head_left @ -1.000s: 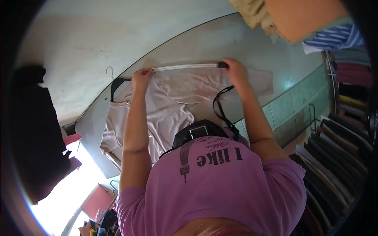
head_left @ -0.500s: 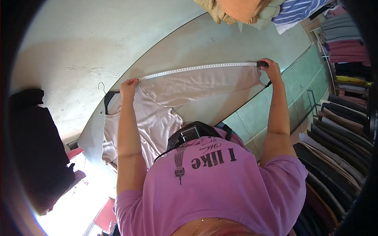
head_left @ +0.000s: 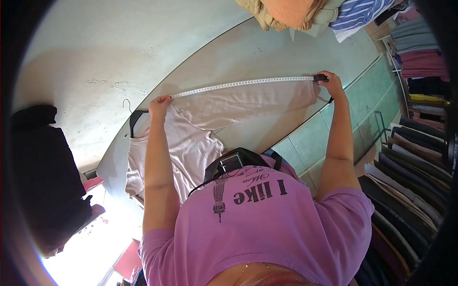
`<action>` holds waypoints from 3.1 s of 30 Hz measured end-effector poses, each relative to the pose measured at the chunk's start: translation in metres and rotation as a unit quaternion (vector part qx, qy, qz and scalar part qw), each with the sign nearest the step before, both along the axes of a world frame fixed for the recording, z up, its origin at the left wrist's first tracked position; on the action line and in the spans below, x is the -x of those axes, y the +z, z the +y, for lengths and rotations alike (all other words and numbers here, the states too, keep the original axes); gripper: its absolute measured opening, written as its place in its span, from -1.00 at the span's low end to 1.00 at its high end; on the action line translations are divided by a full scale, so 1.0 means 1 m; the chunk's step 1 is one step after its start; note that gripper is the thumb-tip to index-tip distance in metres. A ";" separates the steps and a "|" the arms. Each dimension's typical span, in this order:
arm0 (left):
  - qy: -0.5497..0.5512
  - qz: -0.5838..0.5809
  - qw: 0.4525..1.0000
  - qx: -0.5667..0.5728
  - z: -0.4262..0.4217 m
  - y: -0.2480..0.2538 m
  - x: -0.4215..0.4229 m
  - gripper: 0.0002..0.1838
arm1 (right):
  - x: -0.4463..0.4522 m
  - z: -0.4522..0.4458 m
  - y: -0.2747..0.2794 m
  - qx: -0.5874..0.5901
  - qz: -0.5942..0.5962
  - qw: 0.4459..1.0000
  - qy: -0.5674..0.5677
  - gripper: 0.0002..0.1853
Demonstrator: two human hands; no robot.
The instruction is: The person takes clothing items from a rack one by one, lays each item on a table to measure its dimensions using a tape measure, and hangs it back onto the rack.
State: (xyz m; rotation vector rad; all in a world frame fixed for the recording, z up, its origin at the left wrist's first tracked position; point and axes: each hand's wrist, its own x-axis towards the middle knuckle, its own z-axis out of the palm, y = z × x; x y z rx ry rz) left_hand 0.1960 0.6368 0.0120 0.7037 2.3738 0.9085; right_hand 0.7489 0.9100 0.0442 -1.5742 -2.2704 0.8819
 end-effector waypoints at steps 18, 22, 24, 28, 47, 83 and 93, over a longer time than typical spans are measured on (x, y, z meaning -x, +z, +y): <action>-0.123 0.096 0.984 -0.090 0.013 0.026 -0.060 -0.73 | 0.069 -0.067 0.021 -0.014 0.091 0.995 0.030 -0.67; -0.277 -0.197 0.933 -0.116 0.032 0.028 -0.101 -0.73 | 0.115 -0.107 0.013 -0.063 0.157 0.985 0.037 -0.68; -0.314 -0.326 0.890 -0.062 0.042 0.047 -0.129 -0.69 | 0.144 -0.135 0.014 -0.047 0.201 0.977 0.052 -0.67; -0.273 -0.485 0.830 0.042 0.055 0.034 -0.157 -0.67 | 0.188 -0.184 0.020 0.006 0.187 0.980 0.073 -0.66; -0.345 -0.363 0.866 0.010 0.072 0.015 -0.093 -0.85 | 0.262 -0.225 0.002 -0.107 0.107 0.966 0.210 -0.57; -0.221 0.035 0.973 0.054 0.081 0.011 -0.093 -0.91 | 0.223 -0.249 -0.035 -0.141 0.191 0.883 0.406 -0.52; -0.213 0.027 0.975 0.065 0.082 0.009 -0.091 -0.90 | 0.228 -0.251 -0.036 -0.093 0.252 0.884 0.383 -0.59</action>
